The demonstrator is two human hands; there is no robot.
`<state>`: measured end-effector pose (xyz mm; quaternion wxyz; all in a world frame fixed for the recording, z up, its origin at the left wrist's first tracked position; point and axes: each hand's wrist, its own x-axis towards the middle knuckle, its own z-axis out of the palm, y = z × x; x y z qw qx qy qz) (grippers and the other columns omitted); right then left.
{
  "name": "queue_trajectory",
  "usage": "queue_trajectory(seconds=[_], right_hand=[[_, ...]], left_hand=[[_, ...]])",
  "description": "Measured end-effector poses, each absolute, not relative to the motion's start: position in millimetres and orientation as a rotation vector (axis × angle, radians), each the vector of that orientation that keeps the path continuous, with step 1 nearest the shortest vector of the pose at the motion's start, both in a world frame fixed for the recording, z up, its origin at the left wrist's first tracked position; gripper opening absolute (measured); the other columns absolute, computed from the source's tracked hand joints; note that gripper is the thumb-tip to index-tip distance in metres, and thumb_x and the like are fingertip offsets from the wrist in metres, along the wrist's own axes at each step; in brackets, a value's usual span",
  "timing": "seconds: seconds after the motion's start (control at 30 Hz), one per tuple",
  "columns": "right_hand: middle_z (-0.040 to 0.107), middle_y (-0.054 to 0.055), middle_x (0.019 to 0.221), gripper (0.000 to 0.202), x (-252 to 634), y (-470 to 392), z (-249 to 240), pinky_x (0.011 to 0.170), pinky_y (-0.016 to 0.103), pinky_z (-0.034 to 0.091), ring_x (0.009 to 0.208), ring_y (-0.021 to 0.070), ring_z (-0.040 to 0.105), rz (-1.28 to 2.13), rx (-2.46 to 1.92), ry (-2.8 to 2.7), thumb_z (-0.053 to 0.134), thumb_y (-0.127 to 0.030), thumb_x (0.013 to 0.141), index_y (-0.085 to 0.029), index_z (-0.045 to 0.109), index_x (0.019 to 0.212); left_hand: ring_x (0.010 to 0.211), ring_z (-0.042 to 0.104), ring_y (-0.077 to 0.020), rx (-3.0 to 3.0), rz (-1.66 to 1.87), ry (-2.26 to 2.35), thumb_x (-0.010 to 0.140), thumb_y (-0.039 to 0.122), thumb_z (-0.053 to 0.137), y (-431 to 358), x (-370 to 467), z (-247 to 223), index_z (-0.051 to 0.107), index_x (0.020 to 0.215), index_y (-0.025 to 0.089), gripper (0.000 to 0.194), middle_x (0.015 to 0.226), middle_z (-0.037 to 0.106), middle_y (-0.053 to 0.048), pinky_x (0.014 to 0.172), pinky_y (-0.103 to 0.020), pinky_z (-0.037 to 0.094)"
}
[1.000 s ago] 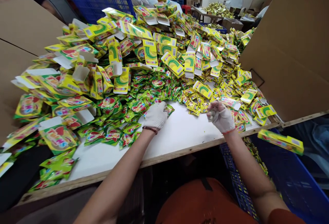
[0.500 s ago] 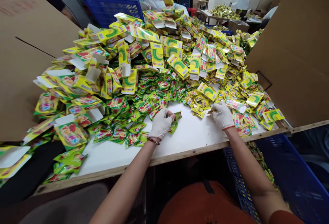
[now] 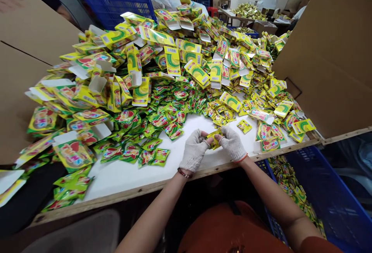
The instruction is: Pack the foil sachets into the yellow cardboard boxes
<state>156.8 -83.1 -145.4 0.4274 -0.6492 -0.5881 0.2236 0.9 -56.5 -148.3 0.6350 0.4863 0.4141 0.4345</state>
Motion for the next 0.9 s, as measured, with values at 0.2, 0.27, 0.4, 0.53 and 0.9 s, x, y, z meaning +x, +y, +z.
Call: queue_trajectory(seconds=[0.2, 0.27, 0.4, 0.53, 0.9], right_hand=[[0.064, 0.004, 0.084, 0.023, 167, -83, -138, 0.065, 0.031, 0.046, 0.071, 0.0183, 0.056, 0.794, -1.524, -1.569, 0.058, -0.035, 0.080, -0.020, 0.060, 0.097], [0.064, 0.003, 0.077, 0.018, 179, -70, -134, 0.062, 0.030, 0.046, 0.067, 0.0171, 0.056, 0.928, -1.513, -1.589, 0.056, -0.032, 0.080, -0.019, 0.062, 0.091], [0.066, 0.002, 0.083, 0.021, 221, -22, -123, 0.068, 0.028, 0.048, 0.074, 0.0159, 0.058, 0.628, -1.633, -1.404, 0.055, -0.029, 0.077, -0.018, 0.063, 0.093], [0.064, 0.002, 0.080, 0.021, 262, 20, -116, 0.070, 0.027, 0.047, 0.075, 0.0159, 0.056, 0.467, -1.836, -1.328, 0.061, -0.026, 0.070, -0.016, 0.065, 0.088], [0.064, 0.003, 0.081, 0.061, 214, -56, -120, 0.044, 0.019, 0.040, 0.055, 0.0096, 0.051, 1.598, -1.123, -1.189, 0.074, -0.063, 0.064, -0.018, 0.059, 0.103]], left_hand=[[0.059, 0.053, -0.0109, 1.260, 1.090, 0.975, 0.068, 0.045, 0.075, -52, 14, -155, 0.056, 0.078, 0.017, 0.035, 0.065, 0.057, 0.003, 0.055, -0.022, 0.045], [0.066, 0.056, -0.0125, 1.358, 1.135, 0.998, 0.074, 0.044, 0.069, -47, 18, -161, 0.058, 0.080, 0.017, 0.029, 0.072, 0.060, 0.000, 0.061, -0.024, 0.048], [0.075, 0.060, -0.0149, 1.522, 1.209, 1.078, 0.081, 0.043, 0.061, -40, 21, -172, 0.058, 0.094, 0.018, 0.028, 0.088, 0.061, -0.003, 0.068, -0.028, 0.051], [0.079, 0.062, -0.0168, 1.671, 1.142, 1.088, 0.084, 0.038, 0.058, -40, 20, -176, 0.059, 0.096, 0.019, 0.023, 0.091, 0.063, -0.005, 0.072, -0.031, 0.053], [0.109, 0.062, -0.0241, 1.092, 1.123, 0.616, 0.067, 0.049, 0.076, -37, 23, -157, 0.051, 0.119, 0.019, 0.066, 0.120, 0.062, -0.013, 0.089, -0.035, 0.053]])
